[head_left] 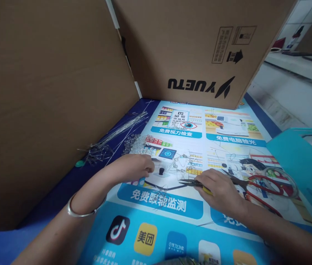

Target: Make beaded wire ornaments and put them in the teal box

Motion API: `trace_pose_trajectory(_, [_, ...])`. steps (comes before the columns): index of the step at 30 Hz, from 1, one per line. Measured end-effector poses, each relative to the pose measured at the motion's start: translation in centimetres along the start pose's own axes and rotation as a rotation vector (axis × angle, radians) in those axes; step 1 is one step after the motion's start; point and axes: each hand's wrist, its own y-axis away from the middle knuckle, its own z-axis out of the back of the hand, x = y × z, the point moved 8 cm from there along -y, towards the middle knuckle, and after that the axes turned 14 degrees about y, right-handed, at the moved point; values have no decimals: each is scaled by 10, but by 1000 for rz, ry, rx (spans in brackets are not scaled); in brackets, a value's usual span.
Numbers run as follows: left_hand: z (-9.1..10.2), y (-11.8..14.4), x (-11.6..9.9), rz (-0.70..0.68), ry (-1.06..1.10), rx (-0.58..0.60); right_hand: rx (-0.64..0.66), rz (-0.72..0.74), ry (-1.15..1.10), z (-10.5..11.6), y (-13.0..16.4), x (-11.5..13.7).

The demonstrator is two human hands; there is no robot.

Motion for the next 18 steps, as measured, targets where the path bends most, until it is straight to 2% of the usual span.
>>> trace_pose_trajectory(6, [-24, 9, -32, -109, -125, 133, 21, 11, -2, -3, 0, -1])
trace_pose_trajectory(12, [-46, 3, -37, -118, -240, 199, 59, 6, 1, -9, 2, -3])
trace_pose_trajectory(18, [-50, 6, -47, -171, -283, 225, 82, 23, -5, -11, 1, -2])
